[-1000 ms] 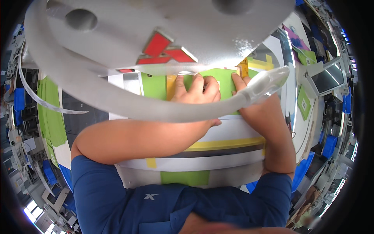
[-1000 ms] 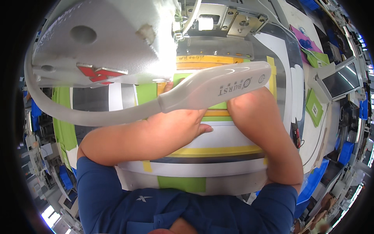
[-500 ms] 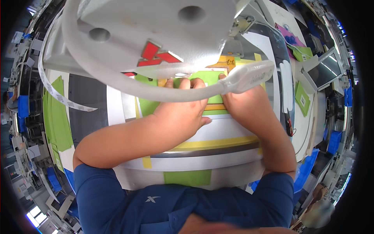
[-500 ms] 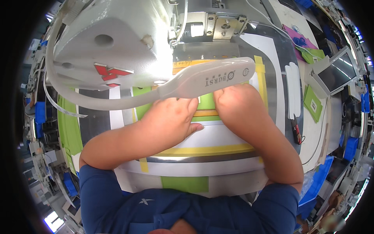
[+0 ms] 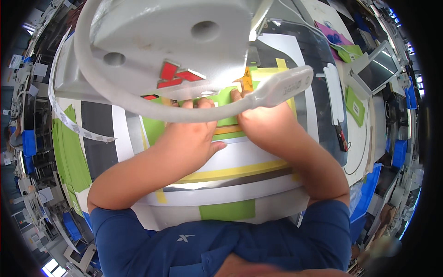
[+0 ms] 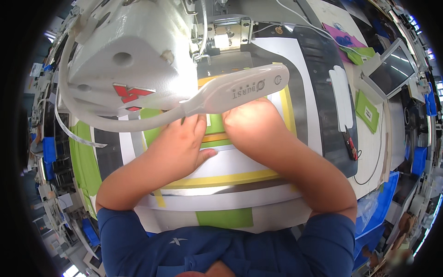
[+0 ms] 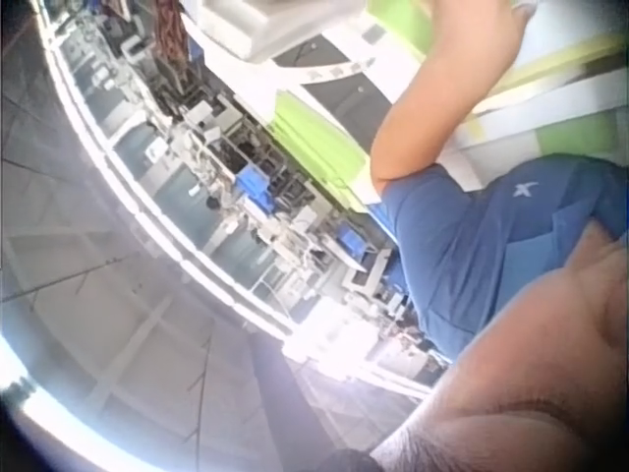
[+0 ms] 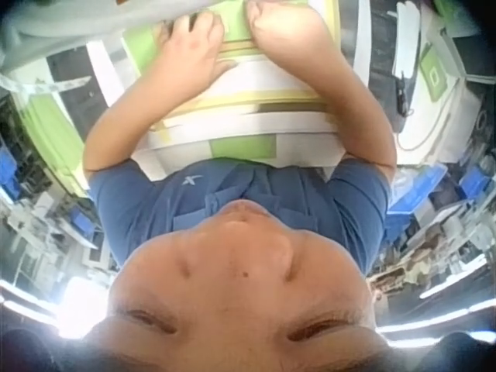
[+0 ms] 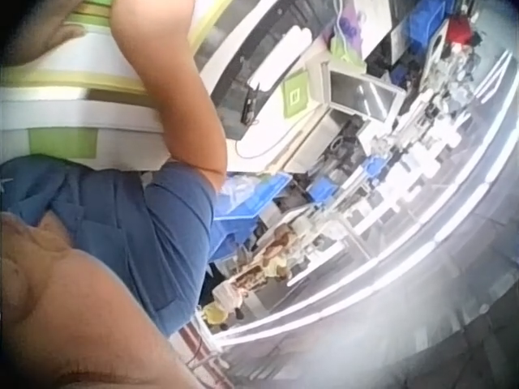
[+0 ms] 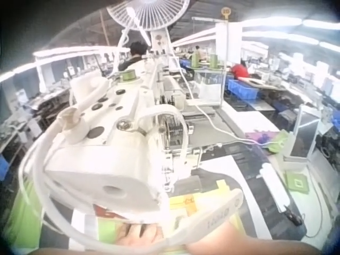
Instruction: Sewing labels onto green leather or synthetic fabric panels using an industrial sewing machine.
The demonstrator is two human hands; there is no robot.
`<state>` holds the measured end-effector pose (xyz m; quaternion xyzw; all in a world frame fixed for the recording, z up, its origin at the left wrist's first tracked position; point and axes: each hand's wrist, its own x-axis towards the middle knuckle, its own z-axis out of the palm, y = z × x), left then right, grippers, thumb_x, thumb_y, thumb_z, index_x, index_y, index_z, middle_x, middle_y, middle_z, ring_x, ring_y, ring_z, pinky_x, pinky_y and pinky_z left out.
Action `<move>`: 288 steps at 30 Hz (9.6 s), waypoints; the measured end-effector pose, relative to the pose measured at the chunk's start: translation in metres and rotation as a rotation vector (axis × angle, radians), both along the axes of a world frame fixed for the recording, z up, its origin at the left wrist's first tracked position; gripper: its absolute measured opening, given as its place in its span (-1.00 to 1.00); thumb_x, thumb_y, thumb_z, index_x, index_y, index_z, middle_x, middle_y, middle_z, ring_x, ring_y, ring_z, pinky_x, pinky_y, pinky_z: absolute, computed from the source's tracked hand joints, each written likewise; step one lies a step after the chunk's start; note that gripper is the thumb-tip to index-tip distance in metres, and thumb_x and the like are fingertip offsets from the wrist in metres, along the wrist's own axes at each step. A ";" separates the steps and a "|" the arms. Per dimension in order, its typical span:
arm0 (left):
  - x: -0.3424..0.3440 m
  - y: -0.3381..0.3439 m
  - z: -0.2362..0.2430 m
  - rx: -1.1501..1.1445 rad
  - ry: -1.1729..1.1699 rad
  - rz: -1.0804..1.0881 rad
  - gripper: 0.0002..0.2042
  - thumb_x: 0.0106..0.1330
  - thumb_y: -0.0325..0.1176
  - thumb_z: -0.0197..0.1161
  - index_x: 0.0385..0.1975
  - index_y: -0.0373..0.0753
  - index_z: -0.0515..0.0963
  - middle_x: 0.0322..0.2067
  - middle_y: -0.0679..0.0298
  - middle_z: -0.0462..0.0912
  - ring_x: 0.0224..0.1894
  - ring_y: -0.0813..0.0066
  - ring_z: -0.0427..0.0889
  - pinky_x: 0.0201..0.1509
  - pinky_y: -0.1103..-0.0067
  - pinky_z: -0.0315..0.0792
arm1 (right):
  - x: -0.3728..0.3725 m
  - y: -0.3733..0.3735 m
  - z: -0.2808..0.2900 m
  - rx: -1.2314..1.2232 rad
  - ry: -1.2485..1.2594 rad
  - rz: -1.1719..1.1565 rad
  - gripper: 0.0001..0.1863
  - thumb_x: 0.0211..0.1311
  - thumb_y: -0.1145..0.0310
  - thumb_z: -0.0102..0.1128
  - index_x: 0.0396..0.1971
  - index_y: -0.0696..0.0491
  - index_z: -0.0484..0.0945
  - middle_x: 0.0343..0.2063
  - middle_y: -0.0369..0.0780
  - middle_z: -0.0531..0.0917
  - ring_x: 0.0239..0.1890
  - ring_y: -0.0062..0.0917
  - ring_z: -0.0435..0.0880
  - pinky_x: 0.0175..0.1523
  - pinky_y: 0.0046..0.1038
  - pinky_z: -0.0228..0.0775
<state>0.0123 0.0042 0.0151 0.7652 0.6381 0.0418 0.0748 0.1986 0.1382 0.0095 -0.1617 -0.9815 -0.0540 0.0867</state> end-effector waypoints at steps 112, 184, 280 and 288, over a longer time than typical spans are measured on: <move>-0.100 0.049 -0.034 -0.007 -0.343 0.309 -0.57 0.29 -0.37 0.59 0.15 -0.21 0.69 0.08 0.22 0.76 0.11 0.40 0.70 0.18 0.44 0.58 | -0.016 -0.036 -0.006 -0.185 -0.051 0.058 -0.23 0.05 0.37 0.37 0.27 0.51 0.50 -0.54 -0.22 0.66 -0.58 -0.54 0.67 -0.47 -0.43 0.44; -0.151 -0.057 -0.012 0.137 -0.163 0.822 -0.72 0.43 -0.23 0.29 -0.06 -0.31 0.63 -0.10 -0.09 0.73 -0.01 -0.14 0.71 0.12 0.14 0.55 | 0.011 -0.080 0.006 0.039 -0.483 -0.206 -0.74 0.32 0.41 0.25 -0.05 0.16 0.69 0.14 0.35 0.64 -0.26 -0.28 0.81 -0.09 -0.40 0.65; 0.057 -0.011 -0.022 0.205 -0.278 -0.181 -0.32 0.32 0.10 0.41 0.18 -0.43 0.54 0.09 -0.17 0.57 0.16 -0.07 0.58 0.39 0.13 0.42 | 0.029 0.025 0.017 -0.059 0.352 0.390 -0.67 -0.03 0.45 0.56 -0.17 0.06 0.80 -0.36 -0.27 0.70 -0.36 -0.40 0.68 -0.28 -0.37 0.42; 0.059 -0.014 -0.021 0.205 -0.065 -0.158 -0.19 0.24 0.22 0.42 0.22 -0.45 0.54 0.17 -0.28 0.56 0.28 -0.23 0.52 0.50 0.06 0.32 | 0.039 0.040 0.009 -0.113 0.212 0.191 -0.74 0.04 0.50 0.50 -0.21 0.00 0.78 -0.37 -0.24 0.63 -0.36 -0.30 0.62 -0.15 -0.23 0.46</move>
